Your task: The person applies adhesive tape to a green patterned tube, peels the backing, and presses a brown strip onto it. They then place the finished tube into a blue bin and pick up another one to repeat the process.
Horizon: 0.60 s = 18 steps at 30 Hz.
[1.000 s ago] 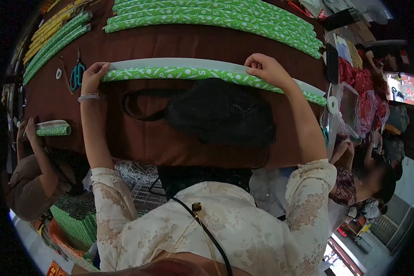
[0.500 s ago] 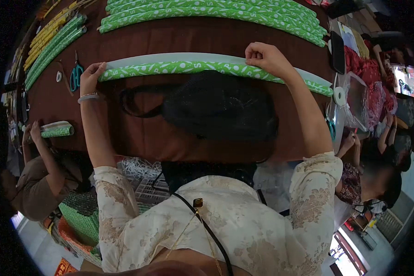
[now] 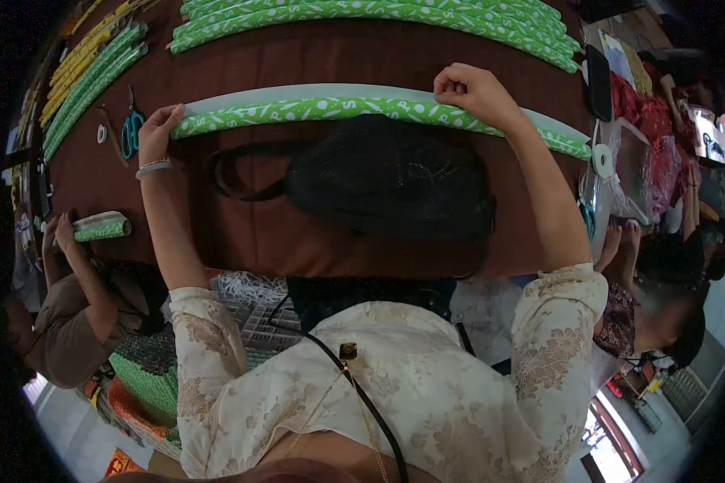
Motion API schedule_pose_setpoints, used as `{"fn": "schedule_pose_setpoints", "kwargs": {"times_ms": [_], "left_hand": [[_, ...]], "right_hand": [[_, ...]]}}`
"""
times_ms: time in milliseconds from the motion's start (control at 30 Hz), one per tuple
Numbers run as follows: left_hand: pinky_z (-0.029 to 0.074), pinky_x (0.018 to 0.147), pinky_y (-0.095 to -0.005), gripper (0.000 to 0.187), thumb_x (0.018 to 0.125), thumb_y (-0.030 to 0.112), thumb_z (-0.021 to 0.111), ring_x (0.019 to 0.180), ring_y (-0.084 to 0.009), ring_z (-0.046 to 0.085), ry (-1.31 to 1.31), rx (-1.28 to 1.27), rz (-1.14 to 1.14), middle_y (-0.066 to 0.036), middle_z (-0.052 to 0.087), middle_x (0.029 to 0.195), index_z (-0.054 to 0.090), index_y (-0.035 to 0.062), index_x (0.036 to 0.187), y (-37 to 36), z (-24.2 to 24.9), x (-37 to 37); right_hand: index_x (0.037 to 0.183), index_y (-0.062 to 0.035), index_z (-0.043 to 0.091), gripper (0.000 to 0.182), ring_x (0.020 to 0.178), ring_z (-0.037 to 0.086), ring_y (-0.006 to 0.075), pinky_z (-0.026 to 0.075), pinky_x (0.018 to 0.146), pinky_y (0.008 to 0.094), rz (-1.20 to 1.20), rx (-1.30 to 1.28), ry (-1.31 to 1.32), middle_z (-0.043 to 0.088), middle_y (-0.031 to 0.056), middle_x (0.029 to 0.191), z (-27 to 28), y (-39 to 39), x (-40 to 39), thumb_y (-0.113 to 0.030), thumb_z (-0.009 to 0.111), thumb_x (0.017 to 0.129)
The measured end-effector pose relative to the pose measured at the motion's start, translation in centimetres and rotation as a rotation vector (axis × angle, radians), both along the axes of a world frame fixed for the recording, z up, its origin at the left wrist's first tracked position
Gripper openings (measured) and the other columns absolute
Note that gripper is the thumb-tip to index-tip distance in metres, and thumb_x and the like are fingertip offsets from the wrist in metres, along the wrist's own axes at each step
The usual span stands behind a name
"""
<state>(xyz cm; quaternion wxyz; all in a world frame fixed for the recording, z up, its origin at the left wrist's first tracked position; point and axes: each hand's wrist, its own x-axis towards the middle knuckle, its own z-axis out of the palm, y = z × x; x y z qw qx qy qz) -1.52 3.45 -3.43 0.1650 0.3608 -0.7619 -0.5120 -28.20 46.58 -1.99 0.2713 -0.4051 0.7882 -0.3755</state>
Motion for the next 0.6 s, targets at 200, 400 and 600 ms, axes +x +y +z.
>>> {"fn": "schedule_pose_setpoints", "kwargs": {"times_ms": [200, 400, 600], "left_hand": [[0.041, 0.067, -0.0195, 0.026, 0.076, 0.022, 0.066, 0.072, -0.0068, 0.053, 0.004, 0.047, -0.003, -0.001, 0.062, 0.081, 0.064, -0.0013, 0.089, 0.4, 0.2, 0.0], [0.041, 0.068, -0.0192, 0.027, 0.079, 0.023, 0.063, 0.075, -0.0073, 0.053, -0.031, -0.011, -0.071, -0.002, 0.062, 0.083, 0.064, -0.0004, 0.093, 0.5, 0.6, -0.1], [0.043, 0.071, -0.0205, 0.028, 0.08, 0.019, 0.06, 0.079, -0.0085, 0.055, 0.072, 0.048, -0.138, -0.005, 0.062, 0.088, 0.061, 0.0007, 0.1, 0.5, 0.5, 0.3]], "right_hand": [[0.085, -0.005, 0.055, 0.013, 0.064, 0.04, 0.0058, 0.036, 0.059, 0.0226, 0.014, 0.122, 0.06, 0.045, -0.0025, 0.073, 0.0, 0.3, -0.3, -0.007, 0.062, 0.075], [0.096, -0.0049, 0.052, 0.017, 0.078, 0.05, 0.0077, 0.041, 0.071, 0.0214, 0.039, 0.05, -0.11, 0.052, -0.0012, 0.085, 1.6, 1.7, -1.9, -0.01, 0.058, 0.081], [0.1, -0.0021, 0.054, 0.019, 0.085, 0.053, 0.0079, 0.041, 0.079, 0.0213, -0.008, -0.058, 0.103, 0.055, 0.001, 0.092, 5.9, -2.7, -2.9, -0.015, 0.054, 0.086]]}}
